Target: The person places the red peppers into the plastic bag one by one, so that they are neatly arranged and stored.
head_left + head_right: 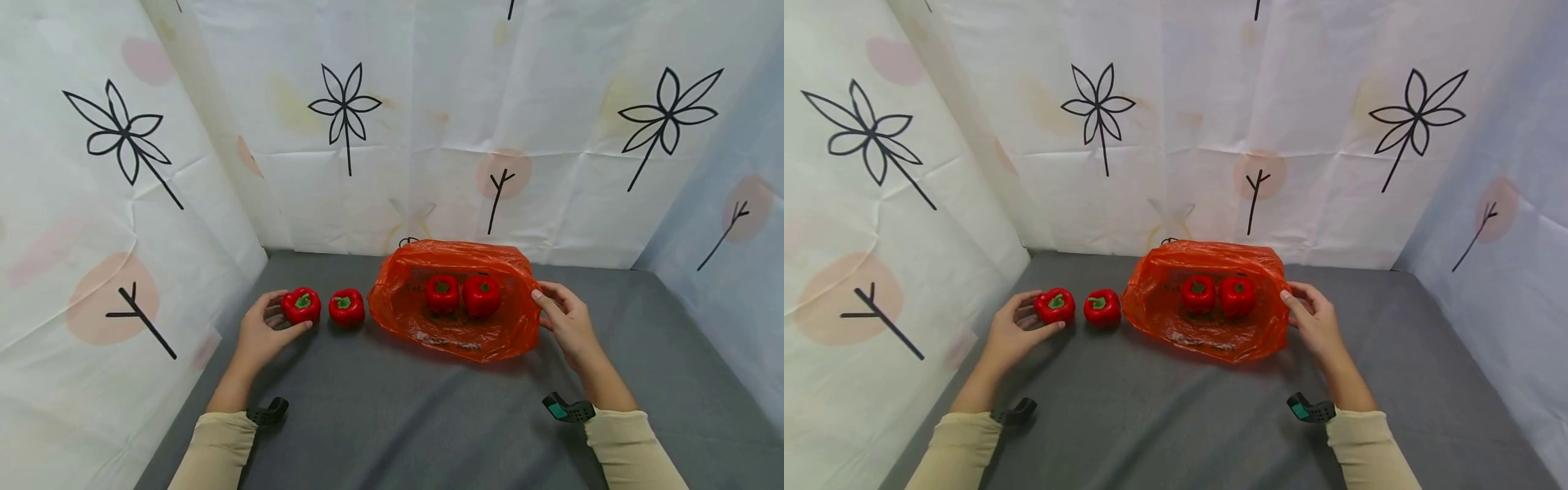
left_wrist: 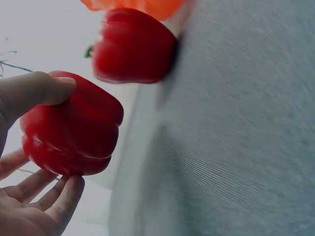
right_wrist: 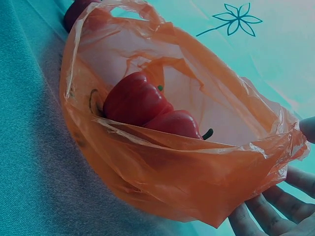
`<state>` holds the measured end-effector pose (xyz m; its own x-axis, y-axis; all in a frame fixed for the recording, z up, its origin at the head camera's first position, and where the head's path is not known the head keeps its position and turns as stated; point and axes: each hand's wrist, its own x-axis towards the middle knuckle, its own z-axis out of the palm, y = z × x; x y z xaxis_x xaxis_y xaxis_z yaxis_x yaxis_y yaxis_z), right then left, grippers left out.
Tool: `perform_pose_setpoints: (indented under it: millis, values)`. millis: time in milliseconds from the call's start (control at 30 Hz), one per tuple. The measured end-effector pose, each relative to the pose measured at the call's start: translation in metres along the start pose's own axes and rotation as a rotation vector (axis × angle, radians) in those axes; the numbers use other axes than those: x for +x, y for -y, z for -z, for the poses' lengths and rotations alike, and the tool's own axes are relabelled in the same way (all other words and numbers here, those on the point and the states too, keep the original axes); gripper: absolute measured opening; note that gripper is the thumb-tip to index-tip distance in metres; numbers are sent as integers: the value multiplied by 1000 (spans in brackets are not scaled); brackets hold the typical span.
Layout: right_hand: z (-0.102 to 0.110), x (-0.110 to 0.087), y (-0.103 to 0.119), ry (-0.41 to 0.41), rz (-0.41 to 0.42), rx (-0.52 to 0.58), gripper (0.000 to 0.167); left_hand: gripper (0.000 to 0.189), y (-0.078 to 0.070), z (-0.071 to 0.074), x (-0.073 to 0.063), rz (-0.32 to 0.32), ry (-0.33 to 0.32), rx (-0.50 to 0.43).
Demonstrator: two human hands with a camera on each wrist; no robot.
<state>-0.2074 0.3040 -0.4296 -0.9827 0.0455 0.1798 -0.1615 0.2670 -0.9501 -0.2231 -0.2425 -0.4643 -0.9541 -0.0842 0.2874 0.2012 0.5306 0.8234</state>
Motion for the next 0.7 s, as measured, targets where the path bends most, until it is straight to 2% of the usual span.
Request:
perform_pose_setpoints:
  millis: [167, 333, 500, 700]
  values:
    - [0, -1, 0, 1, 3, 11, 50, 75, -22, 4, -2, -45, -6, -17]
    - [1, -1, 0, 1, 3, 10, 50, 74, -54, -1, -7, -131, 15, -78]
    - [1, -1, 0, 1, 2, 12, 50, 74, -85, -17, -11, -216, 51, -150]
    - [1, -1, 0, 1, -4, 8, 52, 72, -112, -49, -12, -250, 142, -225]
